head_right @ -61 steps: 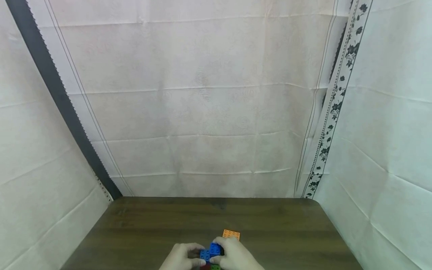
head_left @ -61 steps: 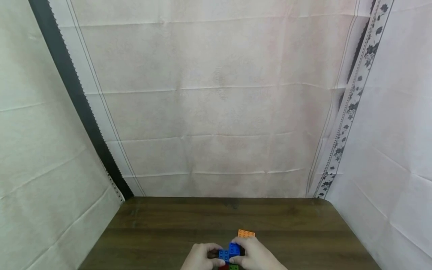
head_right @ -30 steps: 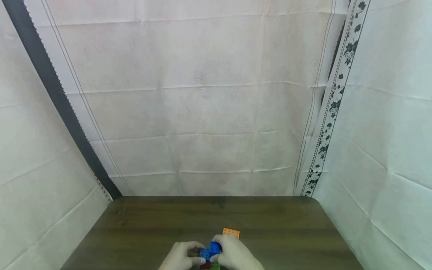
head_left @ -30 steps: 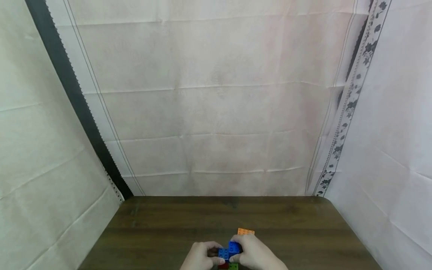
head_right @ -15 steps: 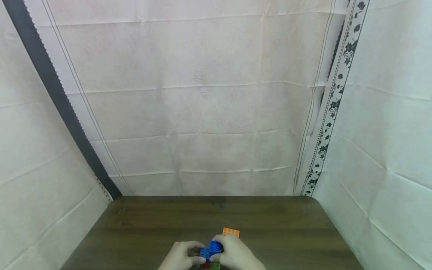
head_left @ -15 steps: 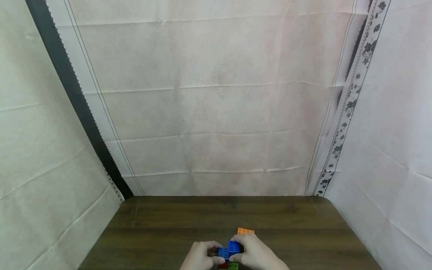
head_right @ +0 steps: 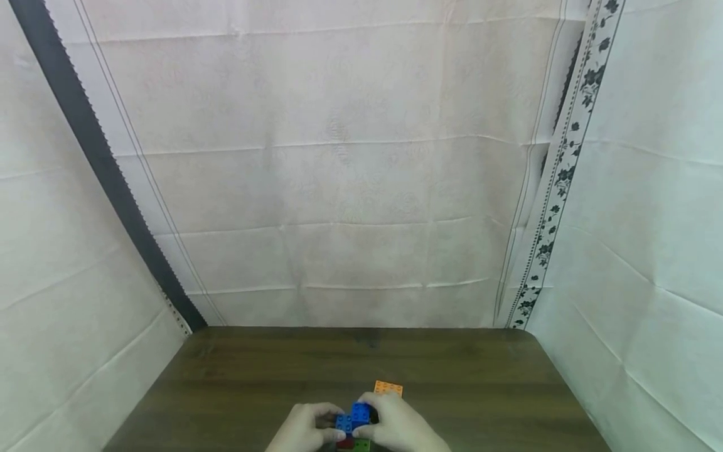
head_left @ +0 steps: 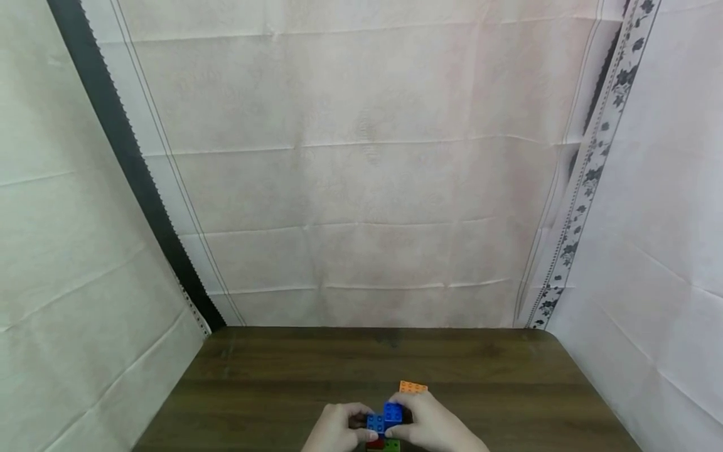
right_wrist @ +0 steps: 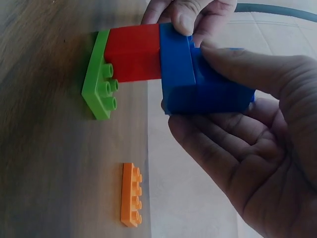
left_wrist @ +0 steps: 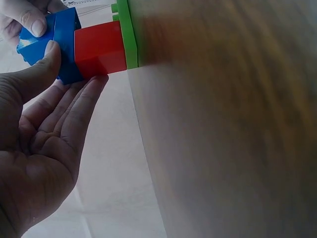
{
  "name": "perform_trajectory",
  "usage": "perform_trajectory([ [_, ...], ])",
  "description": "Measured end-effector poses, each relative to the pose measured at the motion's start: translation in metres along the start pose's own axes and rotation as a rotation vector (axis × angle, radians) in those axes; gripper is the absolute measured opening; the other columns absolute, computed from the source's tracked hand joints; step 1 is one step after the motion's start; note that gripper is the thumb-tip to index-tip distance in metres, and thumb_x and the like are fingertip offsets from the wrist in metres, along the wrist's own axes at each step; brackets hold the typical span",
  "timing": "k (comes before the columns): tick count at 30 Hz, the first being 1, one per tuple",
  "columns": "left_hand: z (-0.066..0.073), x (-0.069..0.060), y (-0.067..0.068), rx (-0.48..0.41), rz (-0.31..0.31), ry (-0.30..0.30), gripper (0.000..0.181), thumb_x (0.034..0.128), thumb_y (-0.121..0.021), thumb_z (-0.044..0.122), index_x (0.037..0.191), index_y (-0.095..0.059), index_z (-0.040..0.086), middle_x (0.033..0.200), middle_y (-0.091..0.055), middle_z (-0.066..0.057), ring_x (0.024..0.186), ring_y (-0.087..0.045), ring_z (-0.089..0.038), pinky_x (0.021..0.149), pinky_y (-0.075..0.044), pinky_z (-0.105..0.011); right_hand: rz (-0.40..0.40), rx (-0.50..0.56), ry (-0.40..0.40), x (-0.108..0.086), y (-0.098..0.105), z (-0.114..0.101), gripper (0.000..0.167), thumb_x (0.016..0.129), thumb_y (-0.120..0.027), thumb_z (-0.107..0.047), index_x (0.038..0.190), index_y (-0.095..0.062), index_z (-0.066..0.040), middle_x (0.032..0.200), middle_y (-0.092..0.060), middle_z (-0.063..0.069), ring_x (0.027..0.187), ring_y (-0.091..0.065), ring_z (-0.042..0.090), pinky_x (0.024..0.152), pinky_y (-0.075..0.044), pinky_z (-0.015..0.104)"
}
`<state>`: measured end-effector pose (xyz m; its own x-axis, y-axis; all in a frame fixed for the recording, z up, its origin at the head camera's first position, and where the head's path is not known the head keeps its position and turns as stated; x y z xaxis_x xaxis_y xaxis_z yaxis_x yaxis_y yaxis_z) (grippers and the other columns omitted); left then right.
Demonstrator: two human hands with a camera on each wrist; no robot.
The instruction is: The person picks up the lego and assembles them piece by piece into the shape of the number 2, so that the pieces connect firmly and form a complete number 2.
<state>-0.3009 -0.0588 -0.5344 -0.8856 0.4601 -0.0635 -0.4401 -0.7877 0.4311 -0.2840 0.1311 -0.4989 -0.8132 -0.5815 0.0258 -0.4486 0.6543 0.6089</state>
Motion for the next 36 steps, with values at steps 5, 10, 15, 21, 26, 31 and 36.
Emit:
perform_trajectory([
  [5,0.0,0.001,-0.001,-0.001,-0.004,-0.002,0.018,0.0861,-0.081,0.022,0.102,-0.076,0.015,0.088,-0.073,0.003,0.082,-0.069,-0.018,0.073,-0.057,-0.045,-0.02,0.039,0.039,-0.003,0.003,0.003,0.03,0.094,-0.073,-0.032,0.119,-0.068,-0.017,0.096,-0.067,-0.013,0.084,-0.065,0.005,0.069,-0.053,0.023],
  [10,0.001,0.001,0.0,0.013,0.007,-0.001,0.019,0.085,-0.082,0.023,0.102,-0.076,0.016,0.087,-0.073,0.004,0.081,-0.069,-0.016,0.073,-0.057,-0.044,-0.016,0.056,0.062,-0.009,0.018,0.008,0.038,0.093,-0.074,-0.032,0.125,-0.067,-0.013,0.109,-0.072,-0.005,0.099,-0.069,0.015,0.081,-0.057,0.03],
  [15,0.003,0.001,0.0,0.026,0.019,-0.014,0.02,0.0842,-0.083,0.023,0.102,-0.076,0.016,0.088,-0.073,0.005,0.081,-0.069,-0.017,0.073,-0.057,-0.045,0.061,-0.052,0.004,-0.011,0.038,0.024,0.047,0.092,-0.075,-0.036,0.127,-0.066,-0.006,0.121,-0.069,0.01,0.11,-0.066,0.033,0.09,-0.054,0.05],
  [21,0.004,-0.001,0.0,0.021,0.016,-0.008,0.02,0.085,-0.082,0.023,0.103,-0.076,0.016,0.088,-0.072,0.004,0.082,-0.069,-0.018,0.075,-0.057,-0.047,0.18,-0.207,-0.016,-0.006,0.048,0.042,0.052,0.091,-0.075,-0.039,0.125,-0.065,0.0,0.123,-0.066,0.016,0.111,-0.063,0.038,0.088,-0.052,0.055],
  [26,0.003,-0.001,0.0,0.012,0.016,-0.003,0.02,0.0856,-0.082,0.023,0.103,-0.076,0.016,0.089,-0.072,0.003,0.083,-0.069,-0.019,0.075,-0.057,-0.048,0.218,-0.315,-0.047,0.003,0.045,0.059,0.049,0.088,-0.079,-0.03,0.125,-0.065,-0.002,0.122,-0.063,0.012,0.11,-0.061,0.035,0.088,-0.052,0.053],
  [31,0.001,-0.001,0.0,0.003,0.017,0.009,0.02,0.0859,-0.081,0.023,0.103,-0.076,0.015,0.089,-0.072,0.003,0.083,-0.069,-0.018,0.076,-0.056,-0.049,0.224,-0.344,-0.117,0.014,0.044,0.076,0.051,0.086,-0.081,-0.028,0.126,-0.064,-0.002,0.122,-0.061,0.012,0.111,-0.058,0.034,0.089,-0.05,0.056],
  [36,-0.001,0.0,0.0,0.019,0.014,-0.007,0.021,0.0853,-0.082,0.024,0.104,-0.076,0.015,0.089,-0.072,0.004,0.082,-0.069,-0.017,0.075,-0.057,-0.046,0.269,-0.359,-0.159,0.018,0.043,0.088,0.05,0.083,-0.084,-0.028,0.122,-0.066,-0.002,0.117,-0.062,0.012,0.108,-0.058,0.036,0.089,-0.049,0.057],
])
Point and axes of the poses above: each hand's wrist, its own x-axis towards the middle knuckle, its own y-axis out of the back of the hand, z = x × y, the point moved 5 cm from there along x, towards the middle knuckle
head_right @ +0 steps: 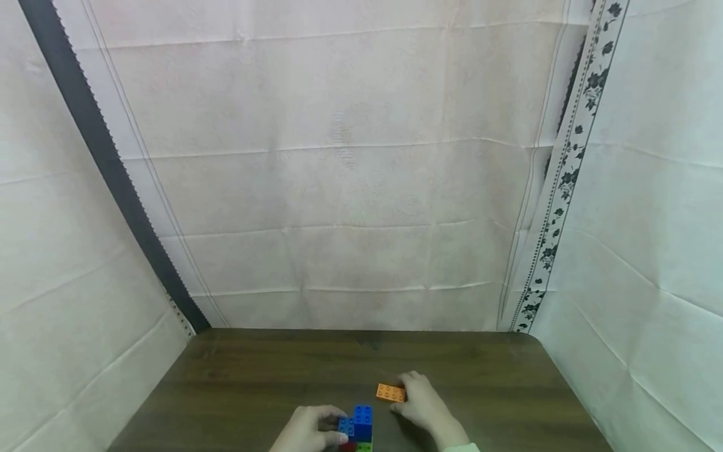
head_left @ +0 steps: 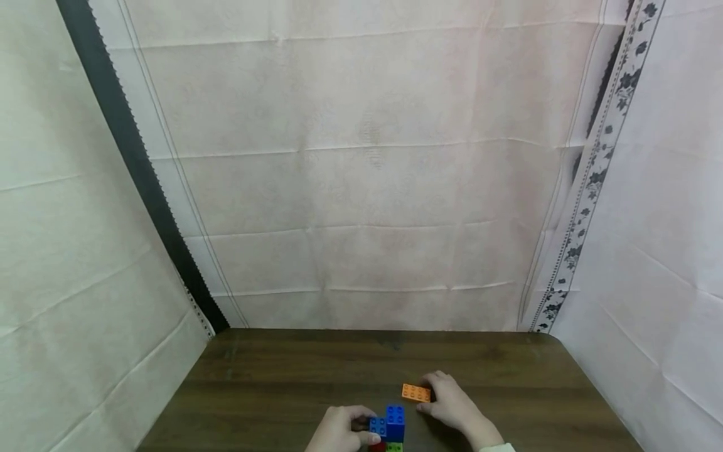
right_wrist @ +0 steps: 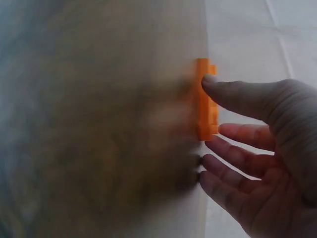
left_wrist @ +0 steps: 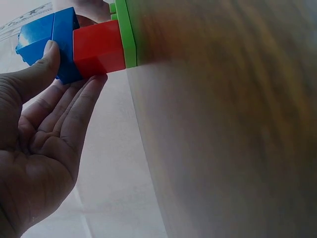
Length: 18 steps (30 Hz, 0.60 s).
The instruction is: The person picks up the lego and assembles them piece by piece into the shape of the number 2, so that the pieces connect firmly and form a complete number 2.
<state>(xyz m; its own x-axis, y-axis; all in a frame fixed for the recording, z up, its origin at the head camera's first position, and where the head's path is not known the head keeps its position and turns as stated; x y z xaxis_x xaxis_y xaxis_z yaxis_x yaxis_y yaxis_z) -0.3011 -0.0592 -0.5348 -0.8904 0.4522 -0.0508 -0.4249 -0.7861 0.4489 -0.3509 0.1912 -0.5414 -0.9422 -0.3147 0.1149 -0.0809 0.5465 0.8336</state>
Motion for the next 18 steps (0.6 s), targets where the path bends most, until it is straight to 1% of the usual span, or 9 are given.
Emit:
perform_trajectory([
  [5,-0.0005,0.0009,0.0,-0.015,-0.004,0.004,0.021,0.0851,-0.082,0.023,0.103,-0.076,0.015,0.089,-0.072,0.003,0.082,-0.069,-0.018,0.075,-0.057,-0.047,0.035,-0.035,-0.028,0.0034,-0.0036,0.0072,0.048,0.081,-0.085,-0.03,0.119,-0.069,-0.003,0.11,-0.062,0.009,0.103,-0.058,0.033,0.087,-0.05,0.055],
  [7,-0.0004,0.0009,0.0001,-0.019,-0.003,0.009,0.02,0.0854,-0.082,0.022,0.103,-0.076,0.015,0.089,-0.072,0.003,0.082,-0.069,-0.018,0.075,-0.057,-0.048,0.044,-0.038,-0.022,0.0041,-0.0038,0.0072,0.046,0.082,-0.085,-0.03,0.118,-0.071,-0.004,0.109,-0.062,0.008,0.101,-0.058,0.032,0.085,-0.05,0.055],
  [10,-0.0006,0.0009,0.0,-0.019,-0.002,0.009,0.02,0.0853,-0.082,0.022,0.103,-0.076,0.015,0.089,-0.072,0.003,0.083,-0.069,-0.019,0.076,-0.057,-0.048,0.052,-0.042,-0.002,0.0045,-0.0038,0.006,0.039,0.082,-0.085,-0.028,0.112,-0.074,-0.006,0.106,-0.062,0.005,0.097,-0.058,0.029,0.082,-0.051,0.052],
  [14,-0.0012,0.0014,-0.0005,-0.01,-0.007,0.006,0.021,0.0851,-0.082,0.022,0.103,-0.076,0.015,0.089,-0.072,0.003,0.083,-0.069,-0.018,0.075,-0.057,-0.047,0.058,-0.04,0.028,0.0046,-0.0025,0.0037,0.027,0.082,-0.084,-0.026,0.102,-0.076,-0.01,0.099,-0.065,0.0,0.09,-0.061,0.022,0.077,-0.052,0.046],
  [18,-0.0007,0.0015,-0.0006,-0.002,-0.009,0.005,0.021,0.0851,-0.082,0.023,0.103,-0.076,0.015,0.089,-0.073,0.003,0.083,-0.07,-0.018,0.075,-0.057,-0.047,0.044,-0.016,0.03,0.0052,-0.0015,0.0033,0.024,0.085,-0.082,-0.029,0.1,-0.076,-0.011,0.095,-0.068,-0.003,0.083,-0.062,0.016,0.071,-0.053,0.039],
])
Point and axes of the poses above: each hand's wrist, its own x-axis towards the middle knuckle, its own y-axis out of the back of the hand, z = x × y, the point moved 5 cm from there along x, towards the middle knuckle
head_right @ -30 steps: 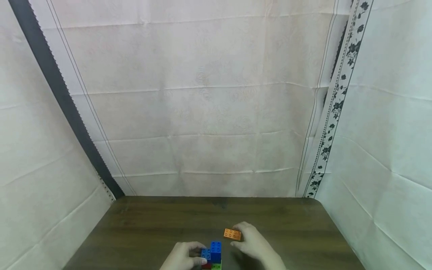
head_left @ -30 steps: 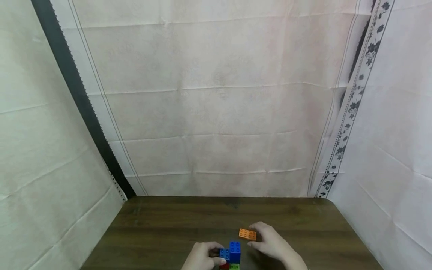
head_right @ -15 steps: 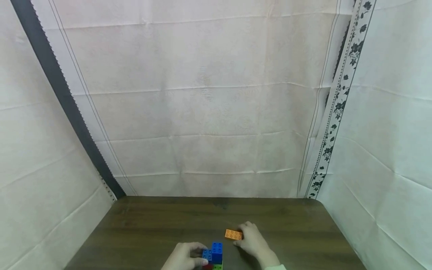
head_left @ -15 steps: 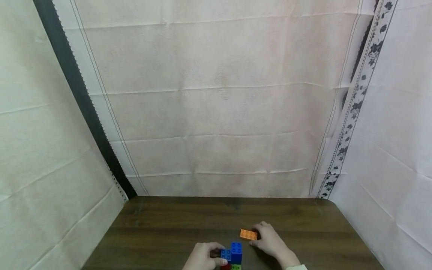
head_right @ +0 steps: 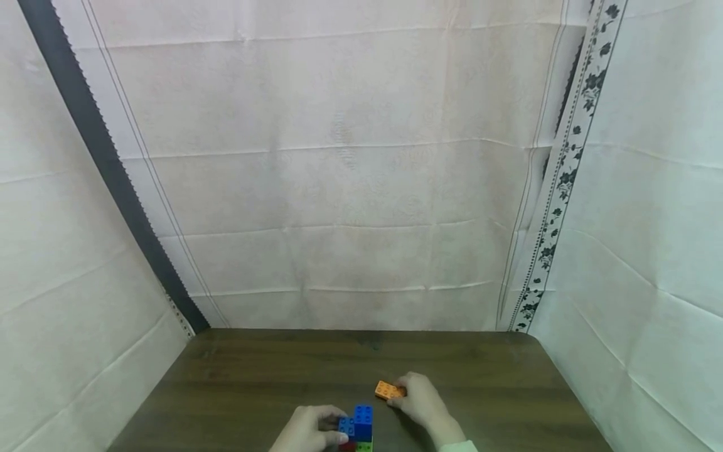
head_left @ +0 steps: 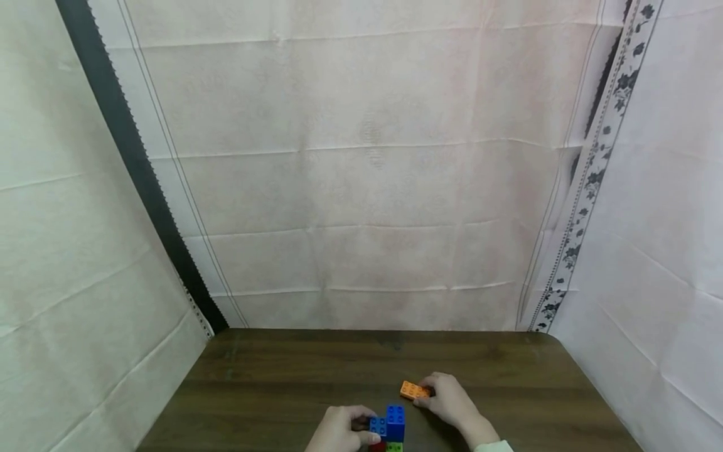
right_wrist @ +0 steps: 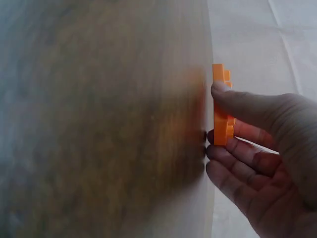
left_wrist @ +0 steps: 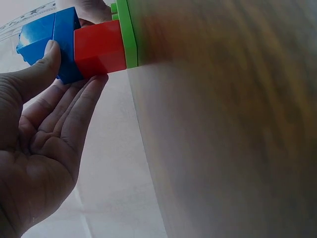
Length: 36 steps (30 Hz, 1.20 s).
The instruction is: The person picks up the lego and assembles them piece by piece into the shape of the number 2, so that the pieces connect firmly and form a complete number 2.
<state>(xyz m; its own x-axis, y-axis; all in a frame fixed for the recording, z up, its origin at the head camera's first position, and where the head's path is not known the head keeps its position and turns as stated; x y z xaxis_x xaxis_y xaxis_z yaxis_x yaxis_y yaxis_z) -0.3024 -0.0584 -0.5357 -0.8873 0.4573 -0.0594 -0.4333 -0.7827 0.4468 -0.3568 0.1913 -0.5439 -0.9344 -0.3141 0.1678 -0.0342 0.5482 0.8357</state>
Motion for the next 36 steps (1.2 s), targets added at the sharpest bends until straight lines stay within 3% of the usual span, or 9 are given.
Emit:
perform_trajectory([
  [10,0.003,-0.001,0.002,0.006,-0.001,-0.007,0.019,0.0853,-0.082,0.022,0.102,-0.076,0.015,0.088,-0.072,0.004,0.082,-0.069,-0.017,0.075,-0.057,-0.046,-0.007,0.053,-0.027,0.002,0.005,-0.005,0.023,0.087,-0.079,-0.034,0.097,-0.074,-0.014,0.092,-0.066,-0.004,0.078,-0.059,0.01,0.065,-0.052,0.033],
  [26,0.002,-0.001,0.001,-0.01,-0.002,-0.024,0.017,0.0852,-0.082,0.019,0.1,-0.076,0.016,0.087,-0.073,0.003,0.081,-0.07,-0.016,0.073,-0.058,-0.044,0.049,0.115,0.034,-0.01,0.019,-0.032,0.023,0.089,-0.077,-0.036,0.1,-0.073,-0.016,0.09,-0.066,-0.008,0.076,-0.057,0.005,0.064,-0.051,0.026],
  [36,0.004,-0.003,0.001,-0.014,0.0,-0.018,0.016,0.0859,-0.081,0.019,0.1,-0.076,0.016,0.087,-0.072,0.004,0.08,-0.069,-0.016,0.073,-0.058,-0.044,-0.06,0.309,0.08,-0.019,0.021,-0.054,0.023,0.094,-0.073,-0.034,0.109,-0.073,-0.016,0.096,-0.072,-0.008,0.082,-0.066,0.005,0.068,-0.055,0.025],
])
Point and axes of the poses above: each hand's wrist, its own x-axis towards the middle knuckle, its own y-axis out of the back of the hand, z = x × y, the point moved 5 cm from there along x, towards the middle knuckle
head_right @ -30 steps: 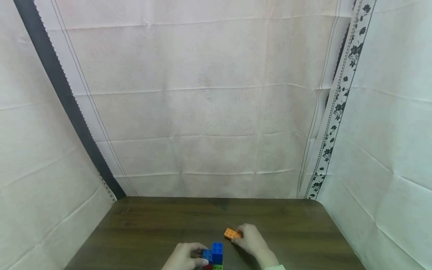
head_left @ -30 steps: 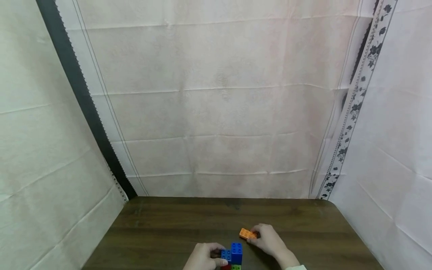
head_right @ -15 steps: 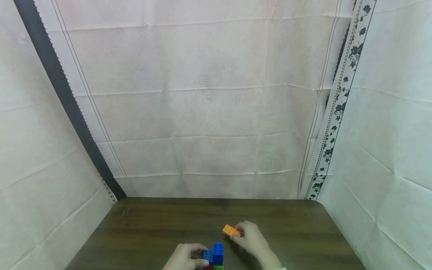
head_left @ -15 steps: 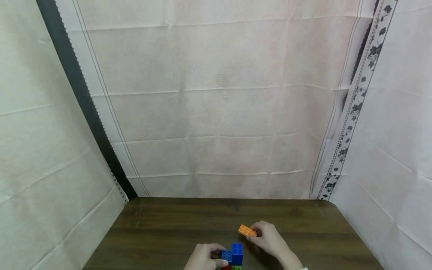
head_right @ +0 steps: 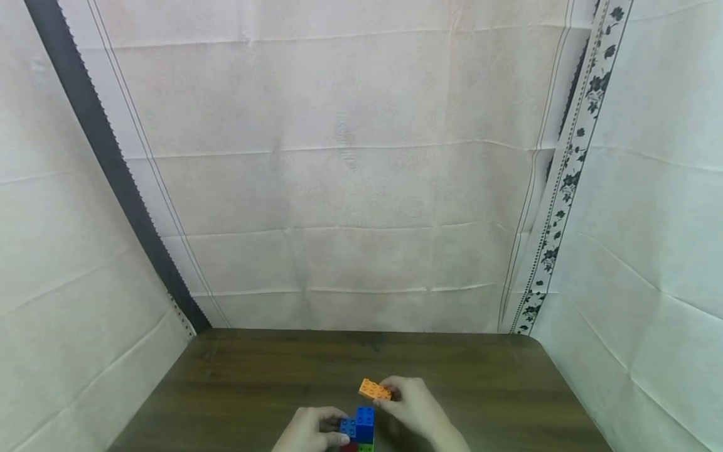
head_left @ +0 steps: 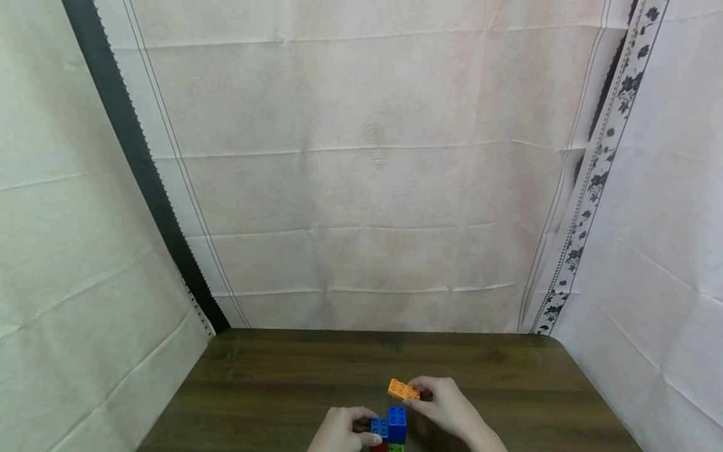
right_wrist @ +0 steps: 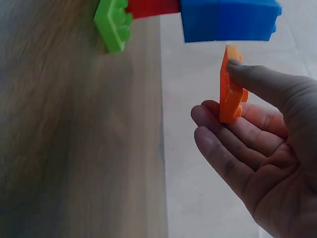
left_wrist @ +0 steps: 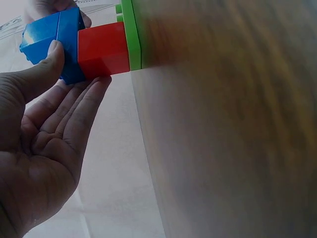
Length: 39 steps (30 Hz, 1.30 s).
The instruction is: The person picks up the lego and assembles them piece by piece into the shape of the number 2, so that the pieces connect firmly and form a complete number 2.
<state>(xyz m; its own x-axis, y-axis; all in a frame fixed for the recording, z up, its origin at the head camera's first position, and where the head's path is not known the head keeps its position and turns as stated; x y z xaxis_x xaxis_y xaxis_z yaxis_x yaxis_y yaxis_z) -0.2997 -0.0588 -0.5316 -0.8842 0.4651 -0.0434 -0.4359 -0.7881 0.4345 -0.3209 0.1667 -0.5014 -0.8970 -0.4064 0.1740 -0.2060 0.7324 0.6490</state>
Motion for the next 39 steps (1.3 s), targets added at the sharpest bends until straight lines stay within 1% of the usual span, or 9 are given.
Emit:
perform_trajectory([
  [4,0.002,0.0,0.0,0.006,0.002,-0.009,0.015,0.0862,-0.081,0.019,0.1,-0.076,0.015,0.087,-0.072,0.004,0.08,-0.069,-0.016,0.072,-0.058,-0.043,-0.016,0.058,0.004,-0.003,0.0,-0.009,0.024,0.095,-0.072,-0.034,0.111,-0.073,-0.016,0.098,-0.073,-0.007,0.083,-0.067,0.007,0.07,-0.056,0.024],
  [13,-0.002,0.001,0.001,0.007,0.001,0.001,0.016,0.0859,-0.081,0.019,0.101,-0.076,0.016,0.087,-0.072,0.004,0.08,-0.069,-0.016,0.072,-0.058,-0.043,-0.025,0.113,0.034,-0.012,0.003,-0.033,0.025,0.096,-0.07,-0.033,0.115,-0.072,-0.016,0.1,-0.073,-0.006,0.084,-0.068,0.009,0.071,-0.056,0.024],
  [19,-0.001,0.001,0.0,-0.001,-0.002,0.007,0.017,0.0865,-0.081,0.02,0.101,-0.076,0.015,0.087,-0.072,0.003,0.08,-0.068,-0.017,0.072,-0.057,-0.044,-0.054,0.109,0.03,-0.015,0.0,-0.037,0.023,0.097,-0.068,-0.036,0.114,-0.072,-0.02,0.1,-0.071,-0.01,0.085,-0.068,0.007,0.071,-0.056,0.023],
  [22,-0.001,0.001,0.0,-0.009,-0.005,0.004,0.019,0.0863,-0.081,0.02,0.103,-0.075,0.014,0.087,-0.072,0.003,0.08,-0.069,-0.017,0.072,-0.057,-0.043,-0.067,0.115,0.047,-0.017,-0.003,-0.04,0.024,0.097,-0.068,-0.037,0.114,-0.072,-0.021,0.099,-0.071,-0.011,0.086,-0.068,0.008,0.071,-0.056,0.024],
  [26,-0.003,0.001,-0.001,-0.013,-0.01,0.004,0.021,0.086,-0.081,0.019,0.105,-0.075,0.012,0.088,-0.073,0.002,0.081,-0.069,-0.017,0.073,-0.058,-0.043,-0.095,0.133,0.035,-0.019,-0.005,-0.042,0.024,0.097,-0.068,-0.036,0.115,-0.072,-0.02,0.1,-0.071,-0.011,0.088,-0.067,0.008,0.072,-0.055,0.025],
  [29,-0.004,0.002,-0.001,-0.022,-0.015,0.012,0.022,0.0861,-0.081,0.019,0.106,-0.075,0.012,0.089,-0.073,0.001,0.082,-0.07,-0.018,0.074,-0.058,-0.044,-0.117,0.148,0.018,-0.02,-0.006,-0.043,0.025,0.097,-0.069,-0.035,0.117,-0.072,-0.02,0.101,-0.072,-0.01,0.09,-0.067,0.007,0.073,-0.055,0.025],
  [31,-0.005,0.003,-0.001,-0.027,-0.018,0.018,0.022,0.0862,-0.081,0.019,0.106,-0.075,0.012,0.09,-0.073,0.001,0.083,-0.07,-0.019,0.074,-0.058,-0.044,-0.125,0.146,0.022,-0.02,-0.006,-0.044,0.026,0.097,-0.069,-0.034,0.117,-0.072,-0.019,0.101,-0.072,-0.01,0.09,-0.067,0.007,0.073,-0.055,0.025],
  [39,-0.005,0.003,0.0,-0.021,-0.024,0.013,0.023,0.0861,-0.081,0.02,0.107,-0.075,0.012,0.089,-0.072,0.002,0.082,-0.069,-0.018,0.074,-0.058,-0.043,-0.147,0.117,0.074,-0.021,-0.006,-0.051,0.029,0.096,-0.07,-0.032,0.118,-0.071,-0.014,0.101,-0.071,-0.011,0.089,-0.067,0.005,0.073,-0.055,0.024],
])
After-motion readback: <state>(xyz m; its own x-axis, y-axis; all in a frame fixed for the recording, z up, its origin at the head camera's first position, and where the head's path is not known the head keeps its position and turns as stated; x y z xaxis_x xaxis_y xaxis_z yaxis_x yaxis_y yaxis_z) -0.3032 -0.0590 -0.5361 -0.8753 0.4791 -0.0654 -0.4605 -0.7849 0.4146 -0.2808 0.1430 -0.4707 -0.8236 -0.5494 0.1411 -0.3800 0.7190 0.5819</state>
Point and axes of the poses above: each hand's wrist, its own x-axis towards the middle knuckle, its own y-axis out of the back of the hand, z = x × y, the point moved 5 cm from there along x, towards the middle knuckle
